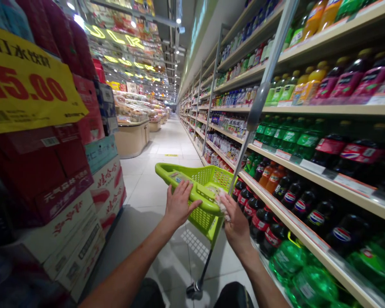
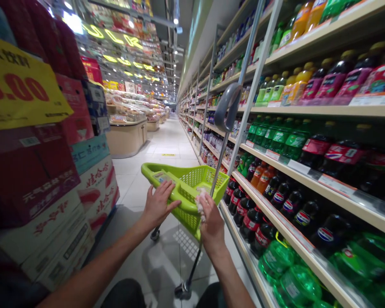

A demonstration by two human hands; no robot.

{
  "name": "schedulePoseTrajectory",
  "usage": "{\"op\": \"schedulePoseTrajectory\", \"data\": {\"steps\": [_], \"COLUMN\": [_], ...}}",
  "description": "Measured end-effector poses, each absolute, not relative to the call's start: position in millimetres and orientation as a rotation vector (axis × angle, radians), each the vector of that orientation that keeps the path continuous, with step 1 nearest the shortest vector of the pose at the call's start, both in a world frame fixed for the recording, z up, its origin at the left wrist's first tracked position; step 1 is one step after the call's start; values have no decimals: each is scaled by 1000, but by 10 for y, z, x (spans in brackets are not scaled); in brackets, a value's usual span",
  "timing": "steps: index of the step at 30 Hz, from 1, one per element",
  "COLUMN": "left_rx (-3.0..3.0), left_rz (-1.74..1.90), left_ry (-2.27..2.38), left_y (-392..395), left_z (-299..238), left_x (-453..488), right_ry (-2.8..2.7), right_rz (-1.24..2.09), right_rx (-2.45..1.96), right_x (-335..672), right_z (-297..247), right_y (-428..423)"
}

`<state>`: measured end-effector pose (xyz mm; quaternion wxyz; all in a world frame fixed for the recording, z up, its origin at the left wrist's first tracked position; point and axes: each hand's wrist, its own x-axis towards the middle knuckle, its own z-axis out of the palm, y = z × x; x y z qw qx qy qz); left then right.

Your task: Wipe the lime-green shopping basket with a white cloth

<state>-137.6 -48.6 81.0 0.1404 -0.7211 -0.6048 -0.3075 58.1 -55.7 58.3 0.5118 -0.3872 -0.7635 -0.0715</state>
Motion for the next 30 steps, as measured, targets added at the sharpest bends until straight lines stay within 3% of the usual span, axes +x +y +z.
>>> {"op": "schedulePoseTrajectory", "data": {"steps": [14,22,27,30], "left_rx": [-2037,-2289,-2190,-2375], "left_rz": [-876,-1058,-1500,-1297], "left_ry": [-1736,-1479,-1572,-1580], "left_y": [-739,-656,-524,-457], "left_z": [802,701,919,1091], "left_x": [-964,-908,-933,-815], "right_ry": [-1835,-1813,-1866,-1728], "right_rz": [-221,-47,229,481], "right_rx": [-947,-952,-858,-804], "right_x": [605,357,254,343], "right_z": [661,762,872,948], "right_y": [-681,-445,-428,-369]}}
